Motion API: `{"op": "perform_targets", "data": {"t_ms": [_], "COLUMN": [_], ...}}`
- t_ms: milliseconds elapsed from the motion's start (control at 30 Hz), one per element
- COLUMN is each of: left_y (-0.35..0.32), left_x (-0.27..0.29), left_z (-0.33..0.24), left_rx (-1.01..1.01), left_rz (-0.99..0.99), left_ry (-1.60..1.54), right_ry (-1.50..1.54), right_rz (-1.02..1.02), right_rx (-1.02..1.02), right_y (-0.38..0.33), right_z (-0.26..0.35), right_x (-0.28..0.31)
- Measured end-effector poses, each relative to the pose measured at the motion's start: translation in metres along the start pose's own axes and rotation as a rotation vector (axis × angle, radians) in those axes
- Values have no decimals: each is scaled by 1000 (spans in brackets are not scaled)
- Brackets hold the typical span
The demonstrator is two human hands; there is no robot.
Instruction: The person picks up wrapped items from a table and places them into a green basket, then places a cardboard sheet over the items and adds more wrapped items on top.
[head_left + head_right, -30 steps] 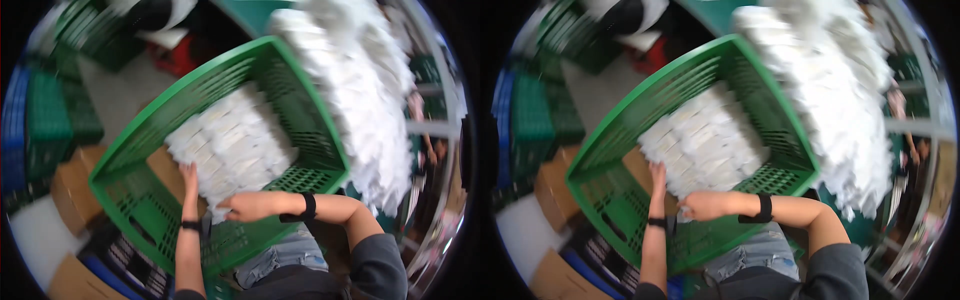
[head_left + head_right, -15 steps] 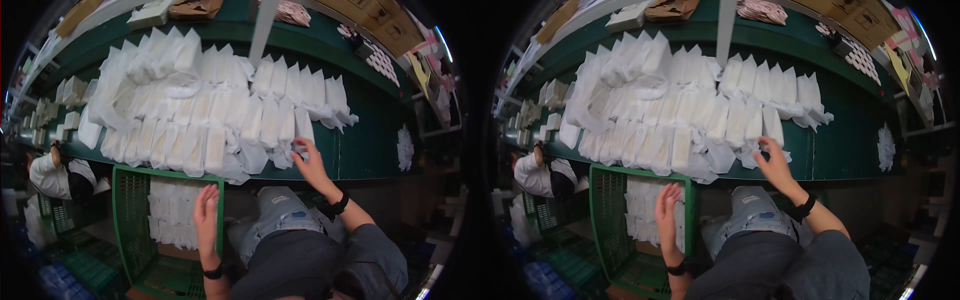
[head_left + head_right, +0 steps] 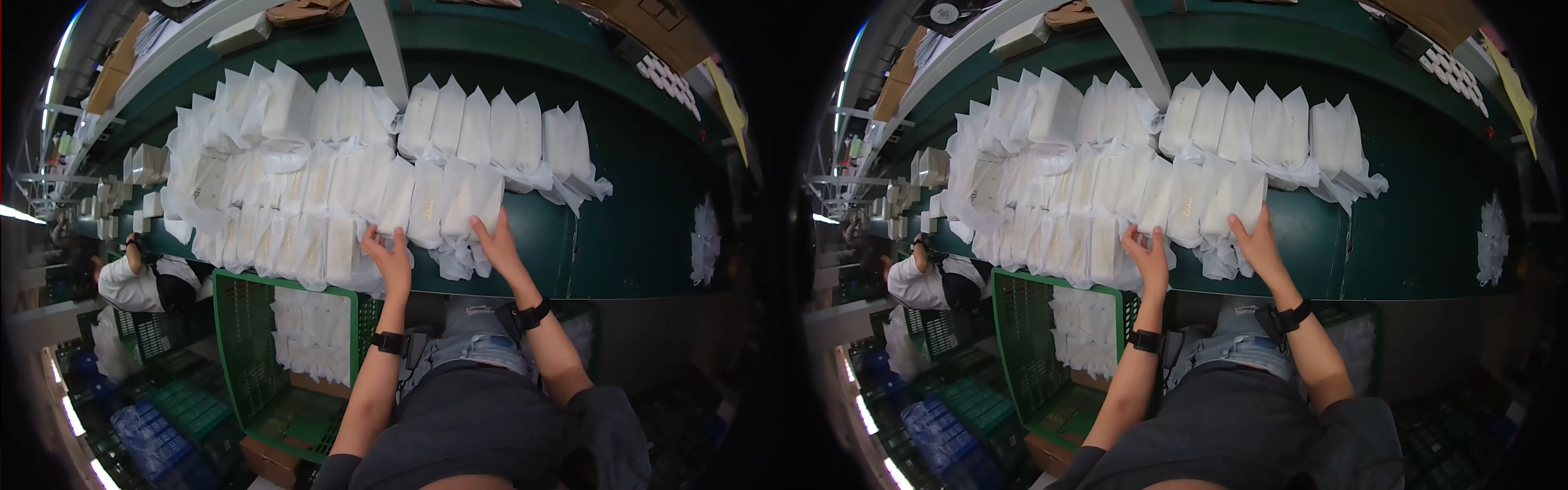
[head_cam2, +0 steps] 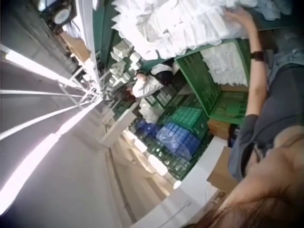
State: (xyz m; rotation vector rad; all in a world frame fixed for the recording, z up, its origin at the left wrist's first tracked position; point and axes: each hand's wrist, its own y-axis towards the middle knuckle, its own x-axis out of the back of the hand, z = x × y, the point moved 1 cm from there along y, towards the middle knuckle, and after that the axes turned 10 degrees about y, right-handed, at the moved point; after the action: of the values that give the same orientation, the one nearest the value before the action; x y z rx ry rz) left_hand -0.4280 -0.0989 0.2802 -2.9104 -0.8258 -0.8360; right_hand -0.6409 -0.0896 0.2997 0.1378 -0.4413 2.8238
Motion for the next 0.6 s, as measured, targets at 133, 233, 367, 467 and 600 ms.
{"op": "perform_targets", "data": {"t_ms": [133,233,367,467,600], "left_y": [11,13,-17,-30,-25], "left_x": [7,16,21,32,31], "left_z": [0,-11,-14,-8,30], "left_rx": [132,31,-97,26,68], "left_rz": [257,436,401,521,656], "left_ry": [6,174,114,66,94], "right_ry": [-112,-128,-102,-70,-174], "right_rz": [3,34,110,172,271], "right_rx": [-10,-56,-81,-47,-247], "right_y": [19,20,17,19,40], "right_z": [8,5,-1,-1,9], "right_x": [5,12,34,55,85]}}
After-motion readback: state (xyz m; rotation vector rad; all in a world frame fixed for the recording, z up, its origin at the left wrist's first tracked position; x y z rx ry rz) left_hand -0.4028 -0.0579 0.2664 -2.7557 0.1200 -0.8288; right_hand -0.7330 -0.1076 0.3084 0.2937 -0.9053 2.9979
